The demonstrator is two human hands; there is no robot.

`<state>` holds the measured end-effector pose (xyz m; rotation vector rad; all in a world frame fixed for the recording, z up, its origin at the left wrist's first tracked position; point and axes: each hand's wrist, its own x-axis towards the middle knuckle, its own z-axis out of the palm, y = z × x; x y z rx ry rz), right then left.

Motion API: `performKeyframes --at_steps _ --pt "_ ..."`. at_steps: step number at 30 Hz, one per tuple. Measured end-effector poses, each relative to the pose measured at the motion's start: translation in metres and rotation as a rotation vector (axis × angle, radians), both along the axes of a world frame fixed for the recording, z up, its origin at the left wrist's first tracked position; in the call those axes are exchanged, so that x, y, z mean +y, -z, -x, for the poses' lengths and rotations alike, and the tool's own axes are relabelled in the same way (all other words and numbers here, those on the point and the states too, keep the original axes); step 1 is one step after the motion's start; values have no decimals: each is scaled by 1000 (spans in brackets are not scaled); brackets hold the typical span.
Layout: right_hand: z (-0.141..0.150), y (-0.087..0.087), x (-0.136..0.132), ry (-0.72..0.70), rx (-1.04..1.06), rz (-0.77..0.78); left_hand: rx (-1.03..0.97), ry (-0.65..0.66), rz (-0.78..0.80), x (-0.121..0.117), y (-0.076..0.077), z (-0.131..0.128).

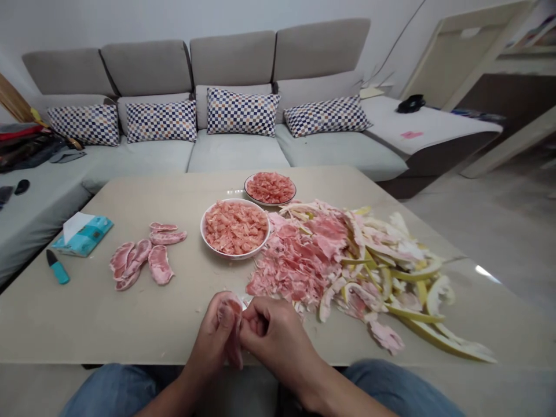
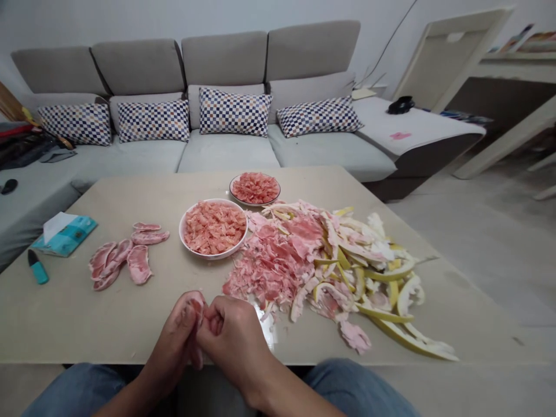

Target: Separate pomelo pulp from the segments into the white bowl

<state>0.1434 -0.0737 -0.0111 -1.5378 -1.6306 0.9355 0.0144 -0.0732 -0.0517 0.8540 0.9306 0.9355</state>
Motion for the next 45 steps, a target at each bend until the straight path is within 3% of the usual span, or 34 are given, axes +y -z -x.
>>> performKeyframes --at_steps 7,16,20,25,30,37,40,45 --pt "-4 2 0 -6 -90 -85 -209 16 205 0 -6 1" --pt "-20 2 15 58 -233 -340 -731 511 569 16 -10 24" --pt "-21 -5 16 59 -170 -254 -761 508 611 17 -7 28" --pt "-24 -13 16 -30 10 -135 -604 302 438 11 1 27" --pt "-26 -11 14 -96 113 -62 -333 122 254 7 -3 21" --pt "-20 -4 13 -65 99 -184 -105 178 36 9 -10 14" --pt "-19 -7 13 -59 123 -203 87 126 -118 11 -8 16" --pt "-24 -15 16 10 223 -30 197 114 -129 13 -8 24"
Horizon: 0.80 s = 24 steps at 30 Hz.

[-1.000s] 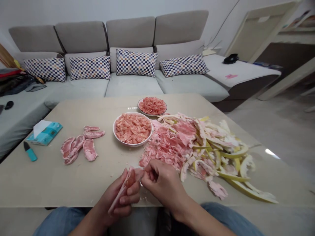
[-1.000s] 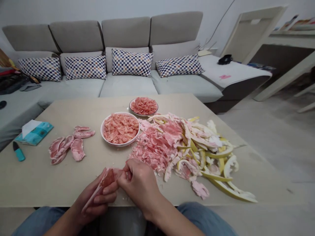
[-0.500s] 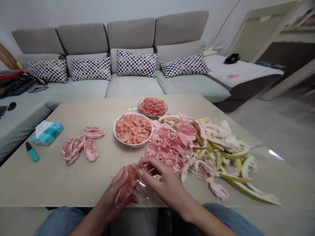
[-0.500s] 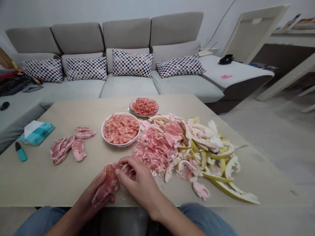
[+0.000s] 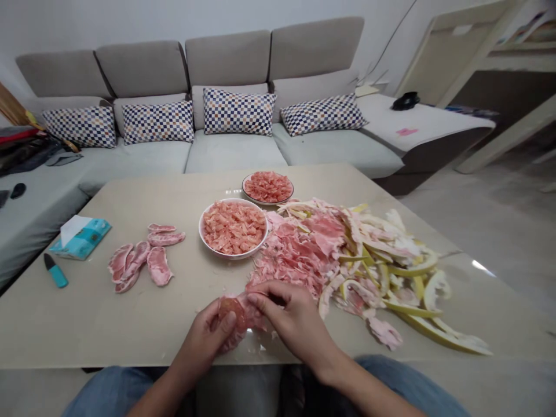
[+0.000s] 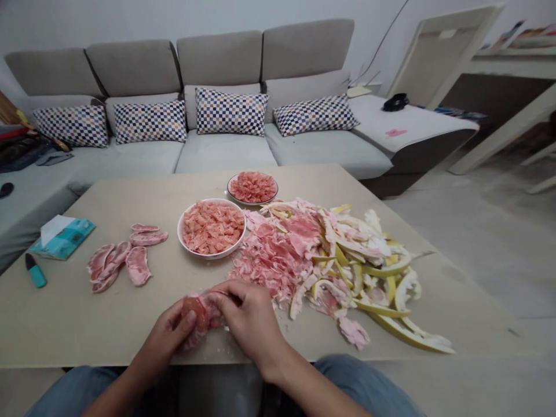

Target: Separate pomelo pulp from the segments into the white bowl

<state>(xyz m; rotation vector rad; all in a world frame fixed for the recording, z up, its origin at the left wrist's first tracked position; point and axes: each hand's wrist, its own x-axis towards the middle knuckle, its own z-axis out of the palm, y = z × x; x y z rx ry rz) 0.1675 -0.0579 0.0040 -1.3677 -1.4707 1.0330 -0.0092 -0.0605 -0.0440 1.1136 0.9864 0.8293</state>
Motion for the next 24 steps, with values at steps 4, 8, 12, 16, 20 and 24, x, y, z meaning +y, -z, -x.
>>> performKeyframes --at_steps 4,8,12,16,20,24 --pt "-3 -2 3 24 128 173 -98 46 83 -1 -3 4" --pt "-5 -1 3 15 205 221 -184 90 142 -1 -5 5" --pt "-6 1 3 39 202 246 -218 102 152 0 -5 2" --pt "-4 1 3 42 148 231 -251 90 176 -1 -3 0" --pt "-31 2 14 147 52 101 -322 34 140 -2 -4 8" --pt "-79 3 30 516 -25 -124 -404 -77 157 1 -9 20"
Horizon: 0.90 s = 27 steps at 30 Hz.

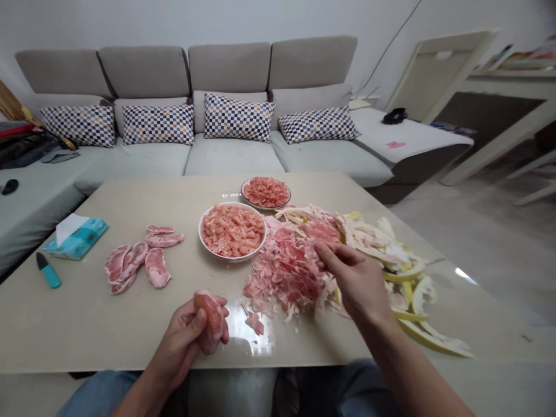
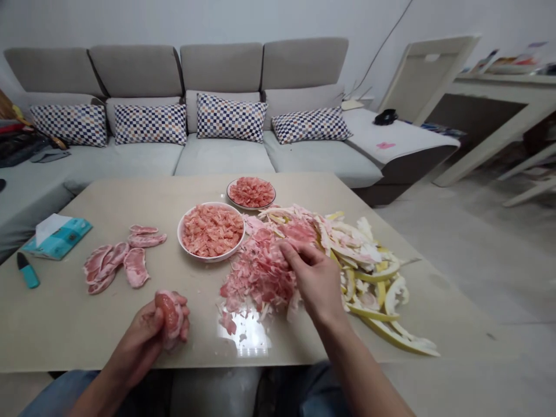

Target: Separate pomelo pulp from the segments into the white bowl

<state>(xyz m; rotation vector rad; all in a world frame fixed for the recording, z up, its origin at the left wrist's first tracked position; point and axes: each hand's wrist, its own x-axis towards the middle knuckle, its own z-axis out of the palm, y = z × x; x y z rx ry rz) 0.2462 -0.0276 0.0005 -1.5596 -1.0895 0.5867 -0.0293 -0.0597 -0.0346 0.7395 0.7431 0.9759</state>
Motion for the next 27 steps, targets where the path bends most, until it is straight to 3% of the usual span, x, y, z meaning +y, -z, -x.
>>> performKeyframes --at_steps 5,9,13,18,20,23,27 --pt "-2 0 3 -229 -345 21 -56 64 62 3 -3 -1" --pt "9 5 -2 -234 -573 -23 -8 143 39 1 -1 -2" --pt "6 10 -3 -272 -716 29 120 206 8 0 0 -5" --pt "5 14 -1 -343 -959 144 206 134 14 1 0 -13" --pt "10 11 -2 -342 -891 109 253 133 13 1 0 -14" --pt "27 0 -9 -486 -543 60 328 194 -16 1 2 -12" --pt "53 -10 -23 -706 -188 200 373 190 -65 2 3 -9"
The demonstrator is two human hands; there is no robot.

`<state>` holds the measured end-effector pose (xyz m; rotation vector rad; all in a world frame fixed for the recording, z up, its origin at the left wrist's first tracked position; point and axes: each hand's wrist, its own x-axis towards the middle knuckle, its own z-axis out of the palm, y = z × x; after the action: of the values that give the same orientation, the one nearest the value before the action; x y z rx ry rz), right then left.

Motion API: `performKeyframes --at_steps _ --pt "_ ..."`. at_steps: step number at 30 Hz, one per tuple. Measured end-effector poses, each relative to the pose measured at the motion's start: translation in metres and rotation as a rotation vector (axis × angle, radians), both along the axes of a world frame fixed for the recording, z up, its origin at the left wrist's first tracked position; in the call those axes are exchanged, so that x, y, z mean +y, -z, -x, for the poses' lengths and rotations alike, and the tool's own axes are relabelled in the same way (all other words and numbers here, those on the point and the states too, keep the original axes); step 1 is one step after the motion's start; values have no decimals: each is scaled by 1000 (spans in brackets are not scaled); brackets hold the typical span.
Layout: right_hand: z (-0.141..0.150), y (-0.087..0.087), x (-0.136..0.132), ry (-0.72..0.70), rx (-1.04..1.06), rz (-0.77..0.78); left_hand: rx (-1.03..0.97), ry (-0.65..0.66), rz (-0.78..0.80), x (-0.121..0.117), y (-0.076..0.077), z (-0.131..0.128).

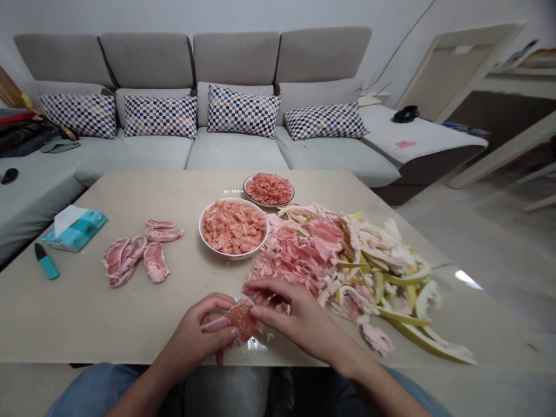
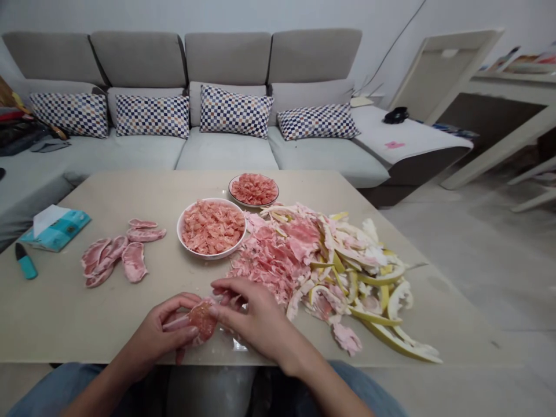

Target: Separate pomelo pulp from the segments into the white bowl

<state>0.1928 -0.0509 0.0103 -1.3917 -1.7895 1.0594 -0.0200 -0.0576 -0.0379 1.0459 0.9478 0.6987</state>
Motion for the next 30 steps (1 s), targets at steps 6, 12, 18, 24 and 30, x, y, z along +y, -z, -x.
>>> performKeyframes --at_steps 6,12,18,24,30 --pt "13 6 -5 49 225 209 -213 -246 74 7 -1 2" --pt "23 17 -6 126 443 294 -375 -318 70 2 -2 -11" --pt "28 24 -11 141 175 -194 -255 -394 48 -7 -2 -14" --pt "24 31 -9 122 -75 -631 -193 -454 -7 -8 -1 -14" --pt "23 30 -9 75 -312 -756 -227 -397 -32 -11 7 -17"
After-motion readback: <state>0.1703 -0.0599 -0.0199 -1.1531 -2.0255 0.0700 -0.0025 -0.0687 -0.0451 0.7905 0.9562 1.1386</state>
